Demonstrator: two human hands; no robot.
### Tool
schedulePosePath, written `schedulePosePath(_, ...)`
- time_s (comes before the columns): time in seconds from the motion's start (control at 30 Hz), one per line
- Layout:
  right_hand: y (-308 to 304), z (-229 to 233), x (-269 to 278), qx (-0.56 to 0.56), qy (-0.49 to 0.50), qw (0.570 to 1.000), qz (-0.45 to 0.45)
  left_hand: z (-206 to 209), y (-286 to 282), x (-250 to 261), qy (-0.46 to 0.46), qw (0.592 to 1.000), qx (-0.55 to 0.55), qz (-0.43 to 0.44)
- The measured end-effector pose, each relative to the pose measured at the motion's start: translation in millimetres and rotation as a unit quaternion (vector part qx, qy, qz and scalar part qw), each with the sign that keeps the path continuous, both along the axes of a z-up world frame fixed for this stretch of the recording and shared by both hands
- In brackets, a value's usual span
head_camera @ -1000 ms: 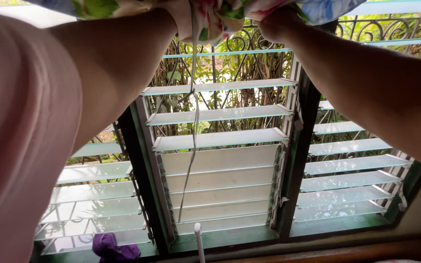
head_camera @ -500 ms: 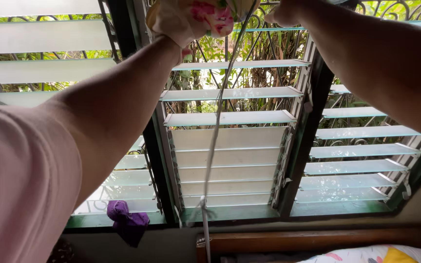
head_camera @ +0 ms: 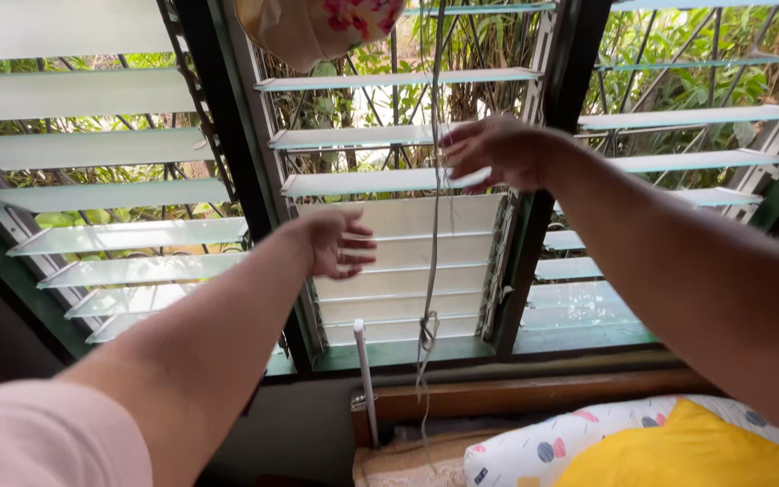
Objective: The person wets a purple cloth in a basin of water and proceeds to wipe the glass panes and metal frame of a window. They also clean the window sill and a white curtain rod, then place the cloth on a bed.
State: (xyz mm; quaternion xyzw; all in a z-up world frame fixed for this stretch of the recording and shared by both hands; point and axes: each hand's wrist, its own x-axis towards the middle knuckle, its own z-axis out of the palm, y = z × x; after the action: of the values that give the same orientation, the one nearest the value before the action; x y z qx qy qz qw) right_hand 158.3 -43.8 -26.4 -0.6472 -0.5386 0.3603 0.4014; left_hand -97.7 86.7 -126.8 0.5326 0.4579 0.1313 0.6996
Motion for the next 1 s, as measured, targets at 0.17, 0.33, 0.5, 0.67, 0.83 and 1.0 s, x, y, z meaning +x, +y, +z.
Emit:
schedulePosePath(0.17, -19.1, -83.1, -11.2, -0.138, -0.028, 0.988, 0.057, -80.3, -36.2, -23.6, 0.093, 0.994, -0.04, 0.03)
schedulePosePath(0.33, -34.5, -168.0, -23.6, -0.21, 0.012, 0.976, 0.054, -150.1, -54.1, -53.8, 0.13, 0.987, -0.084, 0.043)
schedulePosePath(0.5, -61.6, -230.3, -47.3, -0.277, 0.038, 0.958, 0.06, -199.0, -75.3, -76.4, 0.155, 0.975, -0.129, 0.089)
schedulePosePath(0.67, -86.5, -275.7, -45.5, -0.316, 0.028, 0.948, 0.035, -238.4, -58.2, -79.5, 0.197, 0.967, -0.104, 0.12)
schedulePosePath(0.83, -80.6, -329.2, -15.0, -0.289, -0.03, 0.957, -0.008, -277.5, -37.5, -53.6, 0.22, 0.965, 0.009, 0.142)
schedulePosePath(1.0, -44.3, -384.4, 36.1, -0.215, -0.205, 0.952, -0.077, -296.5, -30.0, 11.5, 0.19, 0.979, 0.07, -0.016)
